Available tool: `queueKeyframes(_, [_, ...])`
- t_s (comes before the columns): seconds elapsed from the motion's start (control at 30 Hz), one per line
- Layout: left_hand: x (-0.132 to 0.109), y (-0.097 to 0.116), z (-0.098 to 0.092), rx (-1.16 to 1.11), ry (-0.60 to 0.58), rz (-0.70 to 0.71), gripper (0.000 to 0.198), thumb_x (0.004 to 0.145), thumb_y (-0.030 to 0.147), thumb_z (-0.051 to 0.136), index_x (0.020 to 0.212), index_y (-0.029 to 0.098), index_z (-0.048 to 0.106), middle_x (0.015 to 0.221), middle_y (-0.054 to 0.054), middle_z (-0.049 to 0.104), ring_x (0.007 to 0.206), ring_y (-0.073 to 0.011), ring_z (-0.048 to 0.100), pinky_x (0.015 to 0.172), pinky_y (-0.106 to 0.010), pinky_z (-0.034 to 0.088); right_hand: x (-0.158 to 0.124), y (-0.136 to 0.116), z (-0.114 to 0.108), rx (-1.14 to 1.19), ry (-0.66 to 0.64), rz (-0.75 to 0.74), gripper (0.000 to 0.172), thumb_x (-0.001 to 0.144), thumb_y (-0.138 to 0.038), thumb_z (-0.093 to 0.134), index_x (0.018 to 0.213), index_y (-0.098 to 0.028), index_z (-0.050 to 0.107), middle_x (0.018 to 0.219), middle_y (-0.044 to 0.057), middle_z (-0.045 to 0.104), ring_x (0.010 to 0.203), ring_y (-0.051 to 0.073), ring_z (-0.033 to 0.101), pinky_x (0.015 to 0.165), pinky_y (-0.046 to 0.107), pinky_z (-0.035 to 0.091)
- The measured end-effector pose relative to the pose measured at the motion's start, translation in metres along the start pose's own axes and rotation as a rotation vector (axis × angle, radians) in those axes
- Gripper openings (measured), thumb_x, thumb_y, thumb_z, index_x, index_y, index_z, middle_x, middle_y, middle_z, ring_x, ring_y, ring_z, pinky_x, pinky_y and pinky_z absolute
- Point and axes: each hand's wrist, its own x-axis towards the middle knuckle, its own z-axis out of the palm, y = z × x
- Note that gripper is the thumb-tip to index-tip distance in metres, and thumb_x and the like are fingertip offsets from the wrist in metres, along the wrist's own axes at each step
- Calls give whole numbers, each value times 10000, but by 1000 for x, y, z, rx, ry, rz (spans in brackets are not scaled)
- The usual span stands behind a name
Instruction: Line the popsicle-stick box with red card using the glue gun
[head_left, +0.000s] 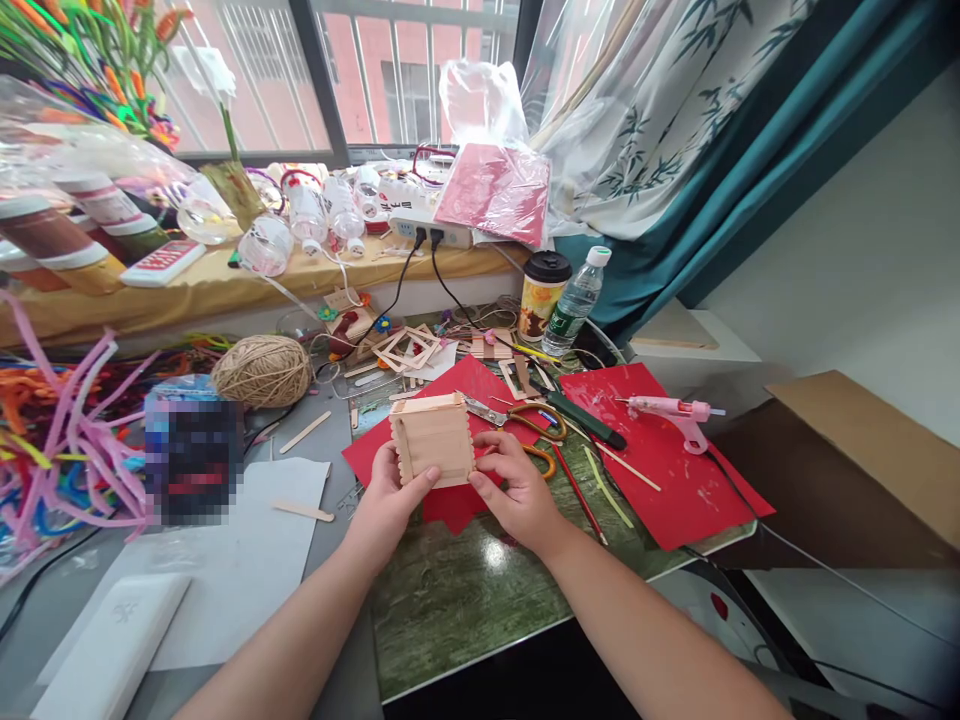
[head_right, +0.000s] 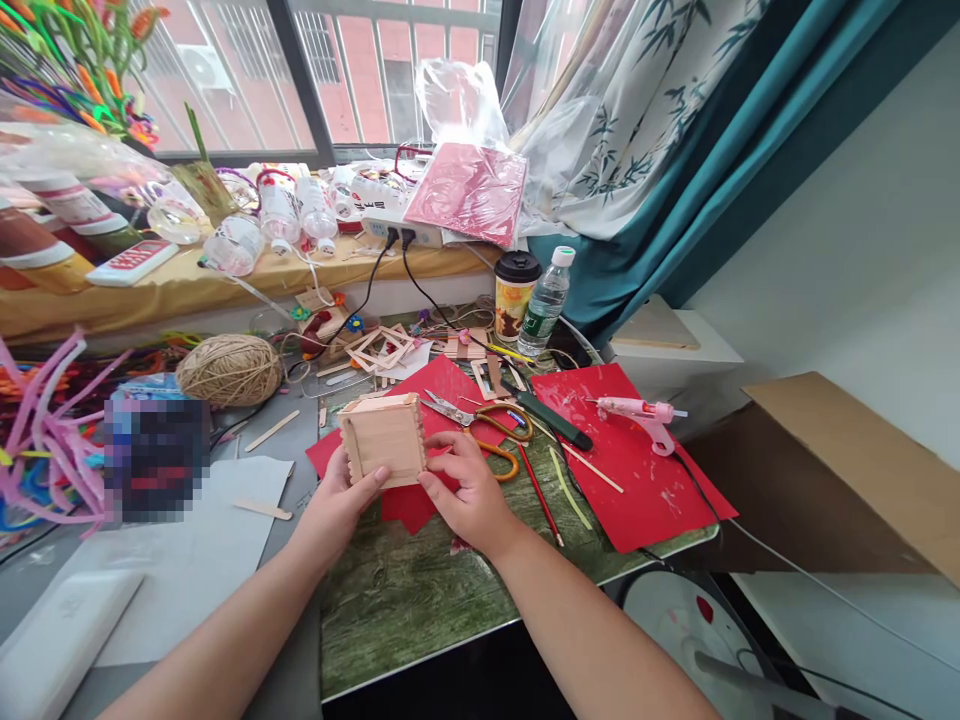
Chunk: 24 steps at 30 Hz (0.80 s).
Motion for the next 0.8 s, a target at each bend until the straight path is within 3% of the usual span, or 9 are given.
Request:
queueKeyframes(0.13, [6,0,-5,80,3,188,708,826,402,892,1365,269,452,1509,-132,567,1375,-292,598,1102,-464,545,0,-2,-2,-33,24,-47,115,1032,-296,681,1031,-235,778,1128,106,703,1122,260,671,1021,472,566])
queueKeyframes(0.3, [11,3,-14,94,67,273,466,933,425,791,1279,248,533,1370,-109,636,1295,-249,618,1091,-416,522,2,-3,-8,-137,48,-121,101,1037,-234,657,1057,-239,756,1116,105,715,1117,273,651,1001,500,558])
queueKeyframes(0.4, [12,6,-19,64,110,315,570,929,456,788,1380,286,483,1433,-111,606,1353,-258,586,1106,-412,504,2,-2,-10,-149,37,-131,112,1047,-214,626,1083,-244,728,1138,110,711,1140,280,640,1009,518,551])
queueKeyframes(0.5, [10,7,-21,105,32,236,643,926,498,778,1456,287,483,1481,-114,597,1388,-282,569,1103,-405,492,2,-2,-10,-107,-9,-137,116,1055,-204,610,1085,-249,712,1147,104,713,1136,270,645,1010,513,550])
queueKeyframes(0.6, [8,7,-21,175,5,137,559,936,520,760,1395,248,597,1395,-103,666,1280,-279,631,1025,-362,512,2,-1,-9,-70,-39,-144,111,1060,-213,604,1087,-254,703,1133,96,718,1120,265,653,1008,510,547])
queueKeyframes(0.8, [5,11,-22,208,-68,110,525,950,536,742,1367,228,662,1384,-114,710,1242,-295,661,1009,-367,515,0,-1,-9,-79,15,-134,155,1091,-239,510,1073,-250,664,1062,94,703,1049,275,656,953,504,533])
